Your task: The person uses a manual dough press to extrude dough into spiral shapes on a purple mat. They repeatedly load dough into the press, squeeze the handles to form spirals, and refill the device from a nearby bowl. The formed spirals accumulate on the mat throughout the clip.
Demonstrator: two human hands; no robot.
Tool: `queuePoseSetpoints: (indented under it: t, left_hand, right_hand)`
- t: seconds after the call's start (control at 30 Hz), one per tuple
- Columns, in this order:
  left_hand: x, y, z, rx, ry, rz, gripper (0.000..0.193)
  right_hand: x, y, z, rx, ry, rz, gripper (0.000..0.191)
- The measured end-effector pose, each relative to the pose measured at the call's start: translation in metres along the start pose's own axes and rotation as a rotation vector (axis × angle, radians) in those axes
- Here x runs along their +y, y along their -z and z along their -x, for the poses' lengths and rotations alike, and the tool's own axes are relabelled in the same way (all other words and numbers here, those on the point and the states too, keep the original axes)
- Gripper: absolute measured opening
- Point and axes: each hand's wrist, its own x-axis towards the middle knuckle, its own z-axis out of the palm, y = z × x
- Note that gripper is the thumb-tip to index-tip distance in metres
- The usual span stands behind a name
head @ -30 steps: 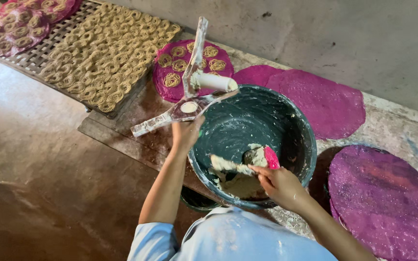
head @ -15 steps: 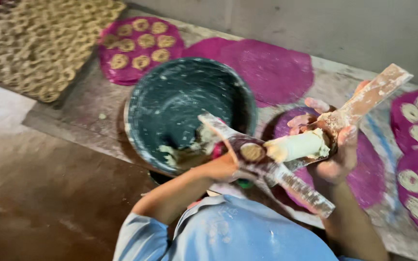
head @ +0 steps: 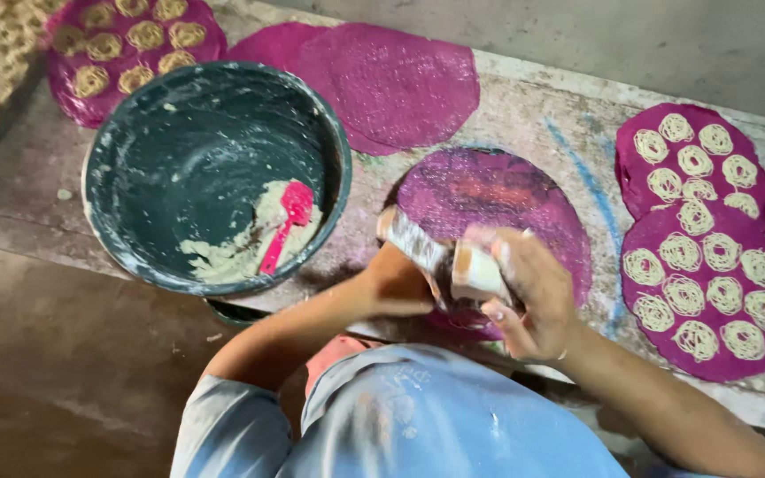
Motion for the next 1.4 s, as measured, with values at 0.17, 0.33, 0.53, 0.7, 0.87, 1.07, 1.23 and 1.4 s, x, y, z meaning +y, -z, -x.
queuePoseSetpoints:
  t: [0.17,0.33,0.53,0.7,0.87,1.07,1.23,1.4]
  left_hand:
    - [-0.023,-0.007,-0.027,-0.127,0.385,0.515,0.046]
    - [-0.051,0.018,-0.046,-0.205,-0.014,0.957,0.108]
    - [-0.115,-0.052,-0.041,0.226,-0.101,1.966,0.096]
    - [-0.148,-0.079,-0.034,0.314,0.019,1.846,0.055]
    - [-0.126,-0.052,-0.049,0.378,0.001,1.949,0.086]
    - [-0.106,-0.02,-0.046,0.433,0.11,1.88,0.084]
    - [-0.105,-0.01,-0.038,0.416,0.284,1.812,0.082]
    - [-0.102,-0.006,-0.039,0.288,0.19,1.823,0.086]
  right_hand:
    - [0.061,0.063,0.03,-0.551,-0.713,-0.594,0.08]
    - [0.09,0.089,0.075,-0.639,-1.224,-0.996,0.09]
    - [0.068,0.084,0.086,-0.472,-1.576,-1.366,0.07]
    - [0.079,0.087,0.074,-0.596,-1.466,-1.247,0.072]
    - [0.094,0.089,0.098,-0.596,-1.338,-1.088,0.08]
    - [0.103,0.048,0.142,-0.166,-1.444,-1.109,0.093]
    - [0.099,0.027,0.152,-0.122,-1.107,-1.276,0.106]
    - [0.083,0.036,0.152,-0.159,-1.191,-1.155,0.101]
